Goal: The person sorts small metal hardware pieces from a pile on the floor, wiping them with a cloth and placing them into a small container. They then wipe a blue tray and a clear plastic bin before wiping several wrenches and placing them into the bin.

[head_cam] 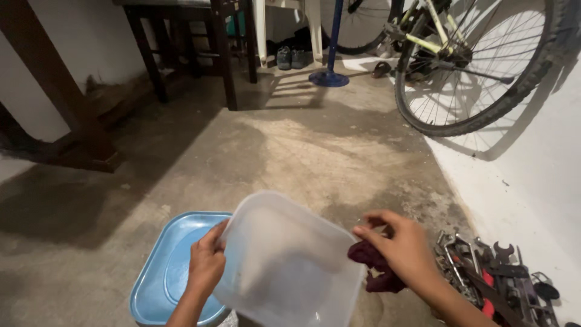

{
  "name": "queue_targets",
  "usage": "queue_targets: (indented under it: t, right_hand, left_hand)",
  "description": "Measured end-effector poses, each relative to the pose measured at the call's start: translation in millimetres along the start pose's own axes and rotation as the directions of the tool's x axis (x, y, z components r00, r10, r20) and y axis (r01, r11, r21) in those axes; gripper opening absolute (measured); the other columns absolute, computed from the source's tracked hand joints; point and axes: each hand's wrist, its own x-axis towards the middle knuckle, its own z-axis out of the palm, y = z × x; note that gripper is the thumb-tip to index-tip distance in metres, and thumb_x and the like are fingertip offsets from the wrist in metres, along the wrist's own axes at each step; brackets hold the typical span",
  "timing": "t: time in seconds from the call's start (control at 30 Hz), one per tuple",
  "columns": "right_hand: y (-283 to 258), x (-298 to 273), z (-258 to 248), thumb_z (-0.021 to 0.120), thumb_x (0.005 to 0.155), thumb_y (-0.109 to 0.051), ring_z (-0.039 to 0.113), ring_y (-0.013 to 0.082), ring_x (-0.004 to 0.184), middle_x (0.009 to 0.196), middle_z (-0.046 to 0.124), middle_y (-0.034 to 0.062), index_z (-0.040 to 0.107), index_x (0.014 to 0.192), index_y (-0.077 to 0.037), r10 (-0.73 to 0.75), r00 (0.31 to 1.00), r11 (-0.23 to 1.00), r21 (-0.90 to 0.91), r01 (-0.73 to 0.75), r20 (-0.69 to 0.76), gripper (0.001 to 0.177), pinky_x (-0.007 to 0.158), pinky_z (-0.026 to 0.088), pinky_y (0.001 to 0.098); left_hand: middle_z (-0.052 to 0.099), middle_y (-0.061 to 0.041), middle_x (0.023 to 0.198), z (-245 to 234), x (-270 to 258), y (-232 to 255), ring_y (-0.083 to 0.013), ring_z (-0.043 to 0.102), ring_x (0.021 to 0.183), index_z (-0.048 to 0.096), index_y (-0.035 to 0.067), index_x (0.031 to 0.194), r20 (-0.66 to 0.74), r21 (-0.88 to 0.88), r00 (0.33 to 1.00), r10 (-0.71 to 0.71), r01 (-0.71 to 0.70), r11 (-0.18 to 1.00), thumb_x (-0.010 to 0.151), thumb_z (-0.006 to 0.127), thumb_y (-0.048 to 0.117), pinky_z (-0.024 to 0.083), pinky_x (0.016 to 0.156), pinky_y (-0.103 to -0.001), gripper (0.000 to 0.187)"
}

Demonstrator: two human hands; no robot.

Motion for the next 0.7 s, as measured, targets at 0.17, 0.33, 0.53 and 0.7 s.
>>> queue_targets:
  t: [0.17, 0.33, 0.53, 0.7]
  right_hand:
    - [-4, -8, 60, 0.099, 0.049, -0.036, 0.075, 0.0180, 0.095, 0.123, 0.076, 0.0064, 0.070, 0.131, -0.017, -0.281, 0.902, 0.958, 0.047, 0.282, 0.327, 0.089, 0.085, 0.058, 0.0321]
    - [24, -7, 111, 0.095, 0.057, -0.030, 0.074, 0.0276, 0.106, 0.117, 0.075, 0.0163, 0.071, 0.118, -0.004, -0.288, 0.937, 0.957, 0.019, 0.291, 0.199, 0.070, 0.092, 0.056, 0.0343]
    - [77, 16, 115, 0.095, 0.061, -0.031, 0.074, 0.0282, 0.105, 0.109, 0.076, 0.0165, 0.075, 0.111, -0.005, -0.155, 0.961, 0.969, -0.155, 0.193, 0.228, 0.060, 0.094, 0.055, 0.0342]
    - [98, 13, 108, 0.088, 0.070, -0.028, 0.076, 0.0213, 0.085, 0.094, 0.081, 0.0115, 0.079, 0.102, -0.005, -0.180, 0.975, 0.981, 0.055, 0.188, -0.132, 0.040, 0.081, 0.058, 0.0333]
  left_hand:
    - [0.068, -0.016, 0.135, 13, 4, 120, -0.0339, 0.061, 0.132, 0.063, 0.006, 0.136, -0.208, 0.390, 0.744, 0.635, -0.532, 0.752, 0.073, 0.046, -0.019, 0.039, 0.120, -0.046, 0.069]
    - [0.060, -0.019, 0.145, 44, 21, 171, -0.0314, 0.051, 0.143, 0.063, 0.001, 0.137, 0.262, 0.671, 0.226, 0.938, -0.742, -0.008, 0.098, 0.053, 0.011, 0.029, 0.120, -0.065, 0.041]
    - [0.064, -0.014, 0.140, 64, 39, 144, -0.0289, 0.056, 0.137, 0.065, 0.004, 0.131, 0.505, 0.499, 0.024, 0.863, -0.824, -0.269, 0.099, 0.054, 0.017, 0.030, 0.120, -0.063, 0.035]
    - [0.066, -0.011, 0.136, 60, 44, 132, -0.0269, 0.057, 0.134, 0.065, 0.006, 0.131, 0.444, 0.496, 0.066, 0.894, -0.849, -0.184, 0.093, 0.056, 0.014, 0.031, 0.115, -0.069, 0.039]
